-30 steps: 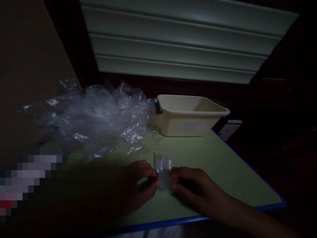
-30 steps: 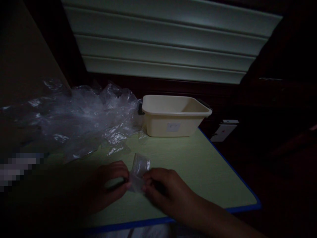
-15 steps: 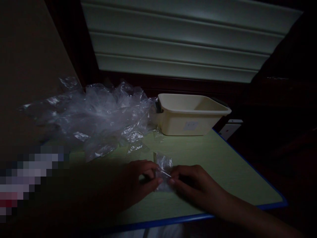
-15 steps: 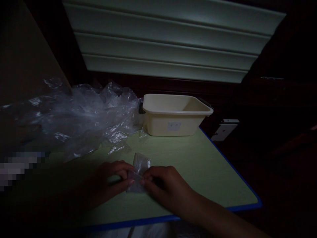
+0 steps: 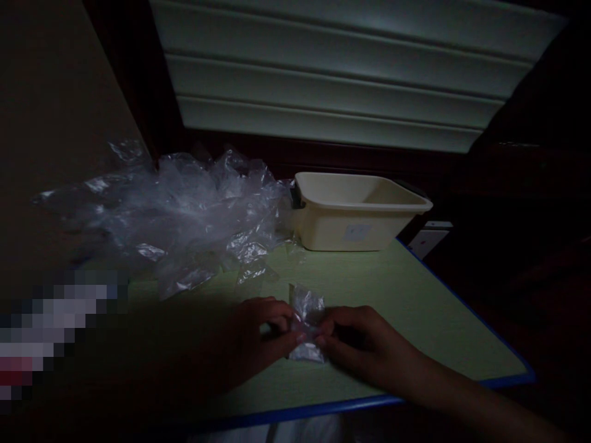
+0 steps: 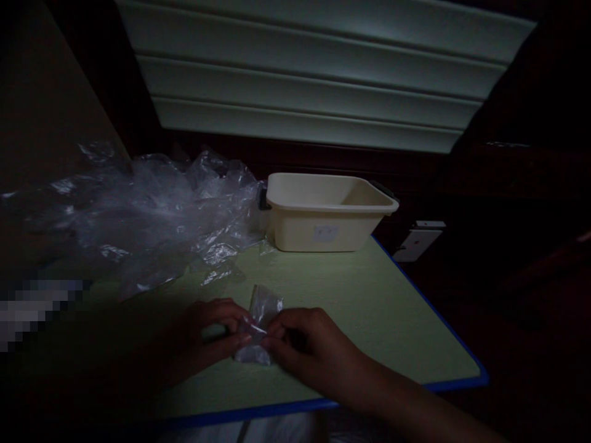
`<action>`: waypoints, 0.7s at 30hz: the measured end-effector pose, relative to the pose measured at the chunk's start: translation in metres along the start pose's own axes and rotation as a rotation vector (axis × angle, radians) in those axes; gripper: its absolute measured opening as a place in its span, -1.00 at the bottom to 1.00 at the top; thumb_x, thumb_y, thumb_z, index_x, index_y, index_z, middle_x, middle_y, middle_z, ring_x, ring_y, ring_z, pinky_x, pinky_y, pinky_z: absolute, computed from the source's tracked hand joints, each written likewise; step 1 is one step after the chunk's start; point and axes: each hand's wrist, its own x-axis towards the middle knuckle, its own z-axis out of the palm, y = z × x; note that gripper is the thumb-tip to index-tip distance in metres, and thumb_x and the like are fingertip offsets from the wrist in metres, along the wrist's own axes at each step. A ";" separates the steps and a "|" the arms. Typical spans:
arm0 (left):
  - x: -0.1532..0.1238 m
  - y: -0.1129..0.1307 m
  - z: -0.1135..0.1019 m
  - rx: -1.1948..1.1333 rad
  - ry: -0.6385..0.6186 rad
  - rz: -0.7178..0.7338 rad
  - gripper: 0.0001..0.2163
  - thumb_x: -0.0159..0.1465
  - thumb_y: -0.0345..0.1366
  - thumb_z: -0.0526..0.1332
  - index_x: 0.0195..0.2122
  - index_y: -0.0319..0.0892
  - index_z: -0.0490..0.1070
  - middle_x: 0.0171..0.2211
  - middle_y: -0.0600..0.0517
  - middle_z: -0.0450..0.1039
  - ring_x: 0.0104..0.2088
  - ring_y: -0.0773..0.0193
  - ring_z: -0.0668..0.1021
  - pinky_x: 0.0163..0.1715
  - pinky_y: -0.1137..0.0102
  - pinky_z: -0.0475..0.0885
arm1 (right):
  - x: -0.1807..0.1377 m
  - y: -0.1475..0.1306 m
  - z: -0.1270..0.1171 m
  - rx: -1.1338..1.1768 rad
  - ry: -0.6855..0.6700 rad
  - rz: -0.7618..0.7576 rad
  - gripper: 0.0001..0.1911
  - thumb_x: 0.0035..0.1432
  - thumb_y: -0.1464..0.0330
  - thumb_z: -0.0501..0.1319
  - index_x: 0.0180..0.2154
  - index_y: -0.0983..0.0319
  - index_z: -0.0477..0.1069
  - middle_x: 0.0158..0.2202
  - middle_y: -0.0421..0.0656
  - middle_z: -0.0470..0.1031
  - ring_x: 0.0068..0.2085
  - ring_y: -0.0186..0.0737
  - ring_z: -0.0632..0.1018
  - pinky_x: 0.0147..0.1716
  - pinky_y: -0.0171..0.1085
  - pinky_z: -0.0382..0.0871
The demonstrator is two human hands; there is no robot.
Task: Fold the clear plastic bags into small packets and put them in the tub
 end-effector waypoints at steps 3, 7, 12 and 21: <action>0.001 -0.001 0.001 0.024 0.014 -0.011 -0.90 0.14 -0.36 0.32 -0.30 -0.19 0.51 -0.53 0.12 0.50 -0.44 0.28 0.53 -0.35 0.42 0.36 | 0.000 0.001 0.001 0.004 0.017 0.013 -0.85 0.21 0.31 0.16 -0.34 0.27 0.38 -0.50 -0.26 0.35 -0.49 -0.37 0.33 -0.51 -0.37 0.18; 0.002 -0.002 0.002 0.058 0.015 0.003 -0.71 0.12 -0.43 0.34 -0.10 -0.16 0.48 -0.57 0.17 0.49 -0.46 0.28 0.53 -0.31 0.39 0.37 | 0.000 0.002 0.003 -0.004 0.063 0.018 -0.89 0.16 0.36 0.18 -0.25 0.24 0.31 -0.47 -0.25 0.39 -0.48 -0.35 0.39 -0.50 -0.37 0.24; 0.001 -0.004 0.004 0.107 0.024 0.070 -0.66 0.11 -0.47 0.35 -0.06 -0.20 0.44 -0.54 0.15 0.44 -0.43 0.26 0.48 -0.30 0.36 0.35 | -0.002 0.004 0.004 -0.073 0.081 -0.006 -0.88 0.16 0.38 0.18 -0.27 0.20 0.23 -0.47 -0.27 0.37 -0.49 -0.36 0.37 -0.52 -0.38 0.23; -0.005 -0.004 0.001 0.425 -0.015 0.359 -0.87 0.18 -0.48 0.36 -0.36 -0.21 0.40 -0.26 0.02 0.38 -0.23 0.18 0.43 -0.27 0.35 0.34 | -0.002 -0.004 0.002 -0.294 0.034 -0.131 -0.86 0.13 0.53 0.07 -0.38 0.24 0.36 -0.46 -0.22 0.41 -0.46 -0.36 0.40 -0.48 -0.38 0.26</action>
